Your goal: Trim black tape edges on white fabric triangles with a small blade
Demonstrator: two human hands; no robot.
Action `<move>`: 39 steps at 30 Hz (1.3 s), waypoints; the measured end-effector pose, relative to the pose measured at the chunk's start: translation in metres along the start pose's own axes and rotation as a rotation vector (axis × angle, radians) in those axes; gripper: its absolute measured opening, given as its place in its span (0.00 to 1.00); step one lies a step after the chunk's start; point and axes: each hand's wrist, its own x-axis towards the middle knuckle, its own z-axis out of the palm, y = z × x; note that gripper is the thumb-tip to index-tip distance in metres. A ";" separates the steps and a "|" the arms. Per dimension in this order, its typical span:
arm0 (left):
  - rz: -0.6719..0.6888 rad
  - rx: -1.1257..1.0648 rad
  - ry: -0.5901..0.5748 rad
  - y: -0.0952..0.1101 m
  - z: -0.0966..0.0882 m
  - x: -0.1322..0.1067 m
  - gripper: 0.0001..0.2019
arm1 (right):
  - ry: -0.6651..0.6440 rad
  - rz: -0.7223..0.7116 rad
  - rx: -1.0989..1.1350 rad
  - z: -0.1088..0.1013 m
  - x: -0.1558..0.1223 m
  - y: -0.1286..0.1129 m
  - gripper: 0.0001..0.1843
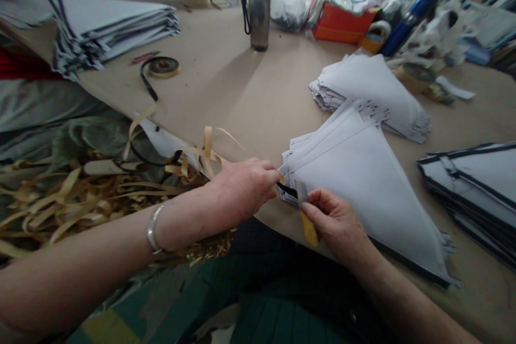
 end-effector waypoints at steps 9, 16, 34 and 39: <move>-0.088 0.096 0.004 -0.001 0.025 0.020 0.06 | 0.039 -0.077 -0.296 0.013 0.010 0.007 0.08; -0.104 0.063 -0.126 -0.006 0.021 0.030 0.08 | 0.057 -0.062 -0.377 0.015 0.013 0.007 0.07; -0.131 -0.839 -0.023 0.007 0.001 0.007 0.08 | 0.017 -0.038 0.093 -0.019 -0.011 -0.010 0.10; -0.005 -0.486 0.254 0.025 -0.005 0.003 0.09 | -0.056 -0.056 0.405 -0.033 -0.012 -0.026 0.09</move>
